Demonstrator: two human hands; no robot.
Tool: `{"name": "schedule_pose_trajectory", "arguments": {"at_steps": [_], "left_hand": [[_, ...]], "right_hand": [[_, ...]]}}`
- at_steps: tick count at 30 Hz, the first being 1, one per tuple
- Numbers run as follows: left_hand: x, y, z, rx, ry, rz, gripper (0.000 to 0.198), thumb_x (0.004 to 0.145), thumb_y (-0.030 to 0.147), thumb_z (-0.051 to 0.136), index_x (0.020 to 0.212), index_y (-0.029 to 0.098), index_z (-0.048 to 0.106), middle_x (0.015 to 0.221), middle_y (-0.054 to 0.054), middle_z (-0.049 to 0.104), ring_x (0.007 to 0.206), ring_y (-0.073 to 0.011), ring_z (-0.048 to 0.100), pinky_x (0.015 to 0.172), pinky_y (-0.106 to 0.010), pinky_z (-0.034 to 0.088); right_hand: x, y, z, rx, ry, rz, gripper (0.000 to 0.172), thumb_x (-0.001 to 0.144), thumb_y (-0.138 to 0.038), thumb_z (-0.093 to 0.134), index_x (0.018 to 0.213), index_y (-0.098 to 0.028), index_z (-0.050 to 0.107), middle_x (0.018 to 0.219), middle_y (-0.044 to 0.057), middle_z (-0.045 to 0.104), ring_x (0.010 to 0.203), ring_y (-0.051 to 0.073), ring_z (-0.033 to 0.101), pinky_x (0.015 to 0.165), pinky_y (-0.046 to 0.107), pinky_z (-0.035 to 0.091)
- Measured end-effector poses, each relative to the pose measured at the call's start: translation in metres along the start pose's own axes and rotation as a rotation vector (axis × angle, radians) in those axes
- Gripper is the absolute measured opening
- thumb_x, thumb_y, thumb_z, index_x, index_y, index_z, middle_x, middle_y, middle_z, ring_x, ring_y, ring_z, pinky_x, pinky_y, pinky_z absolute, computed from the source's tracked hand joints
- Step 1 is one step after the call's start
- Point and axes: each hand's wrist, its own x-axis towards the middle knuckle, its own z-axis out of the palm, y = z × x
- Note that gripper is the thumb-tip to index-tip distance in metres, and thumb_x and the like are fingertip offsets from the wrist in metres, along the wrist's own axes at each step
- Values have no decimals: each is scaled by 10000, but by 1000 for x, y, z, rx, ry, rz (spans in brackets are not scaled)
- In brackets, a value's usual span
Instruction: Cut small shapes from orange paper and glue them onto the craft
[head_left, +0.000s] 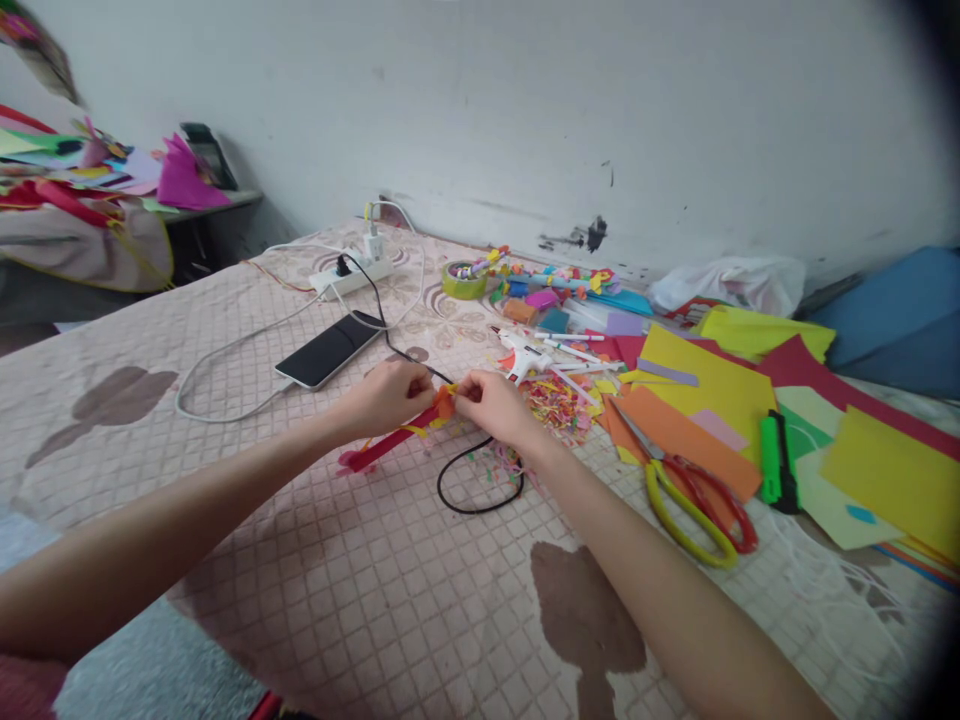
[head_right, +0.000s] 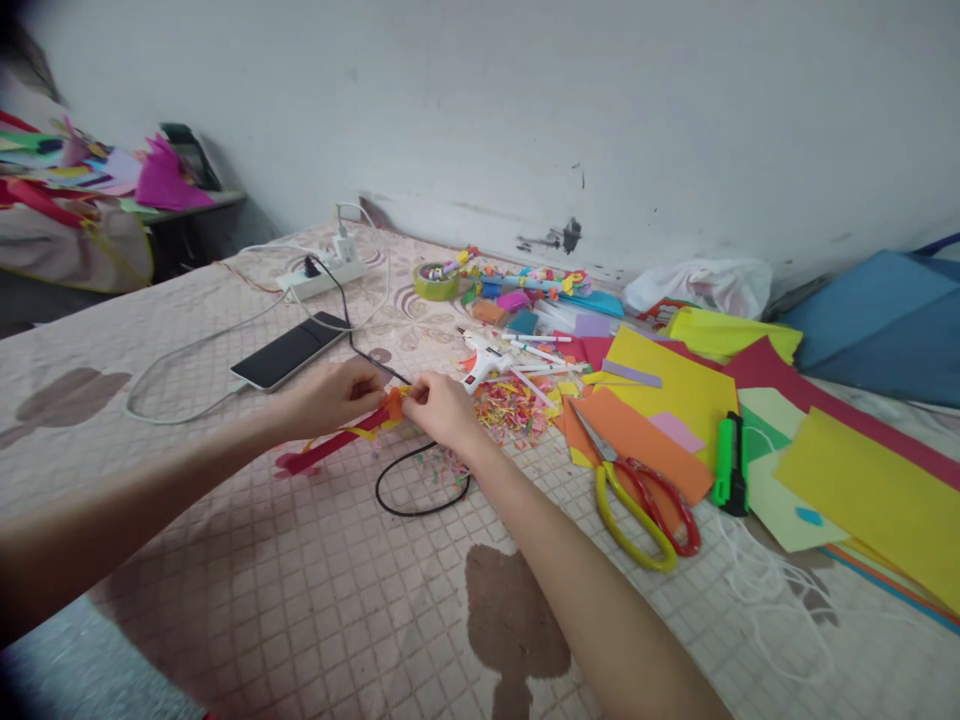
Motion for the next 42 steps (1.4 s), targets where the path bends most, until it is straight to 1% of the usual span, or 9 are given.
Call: {"name": "schedule_pose_trajectory", "arguments": {"at_steps": [7, 16, 27, 30, 32, 36, 40, 42], "left_hand": [[-1, 2, -1, -15, -1, -4, 237, 784, 258, 473, 572, 154, 461, 515, 31, 444, 475, -69, 364, 483, -225, 243], [0, -2, 1, -29, 9, 8, 238, 786, 266, 487, 576, 155, 467, 517, 33, 449, 481, -70, 361, 484, -229, 241], [0, 1, 0, -19, -2, 8, 250, 790, 269, 478, 568, 155, 463, 505, 32, 442, 467, -68, 354, 477, -228, 238], [-1, 1, 0, -24, -3, 6, 246, 788, 264, 472, 568, 157, 450, 505, 33, 434, 469, -69, 355, 479, -226, 240], [-1, -1, 1, -26, 0, 6, 241, 785, 261, 467, 567, 159, 441, 505, 34, 426, 472, -71, 356, 481, -226, 241], [-1, -4, 1, -30, 18, 25, 233, 783, 255, 460, 571, 161, 434, 519, 32, 419, 485, -76, 357, 482, -227, 236], [-2, -7, 2, -35, 22, 37, 233, 786, 250, 460, 573, 161, 429, 518, 35, 405, 485, -74, 344, 480, -225, 227], [-2, -8, 2, -39, 17, 34, 232, 787, 248, 459, 574, 160, 437, 518, 34, 411, 486, -74, 346, 480, -226, 224]], "right_hand": [[0, -3, 0, -38, 10, 41, 68, 695, -188, 602, 630, -173, 591, 595, -5, 600, 565, 122, 521, 521, 228, 340], [1, -2, 2, -55, 28, 92, 89, 693, -220, 592, 616, -178, 585, 594, 1, 605, 569, 131, 532, 515, 232, 338], [3, -2, 2, -44, 42, 79, 91, 692, -202, 585, 605, -177, 574, 606, 1, 612, 582, 133, 544, 529, 232, 353], [1, -1, -1, -10, 58, 38, 117, 723, -197, 560, 609, -172, 565, 609, 4, 608, 583, 132, 540, 543, 238, 366], [0, 1, -5, 54, 72, -4, 126, 754, -204, 536, 636, -169, 562, 638, 8, 613, 601, 130, 545, 565, 241, 388], [-3, 6, -15, 166, 54, -88, 34, 747, -188, 543, 764, -169, 566, 736, 7, 617, 658, 125, 562, 613, 241, 428], [-6, 8, -21, 94, 30, -215, 167, 725, -119, 543, 881, -178, 543, 799, -5, 570, 625, 103, 531, 593, 229, 427], [-8, 5, -21, 24, 11, -293, 234, 731, -86, 530, 942, -186, 535, 883, 8, 549, 633, 96, 521, 609, 231, 431]]}}
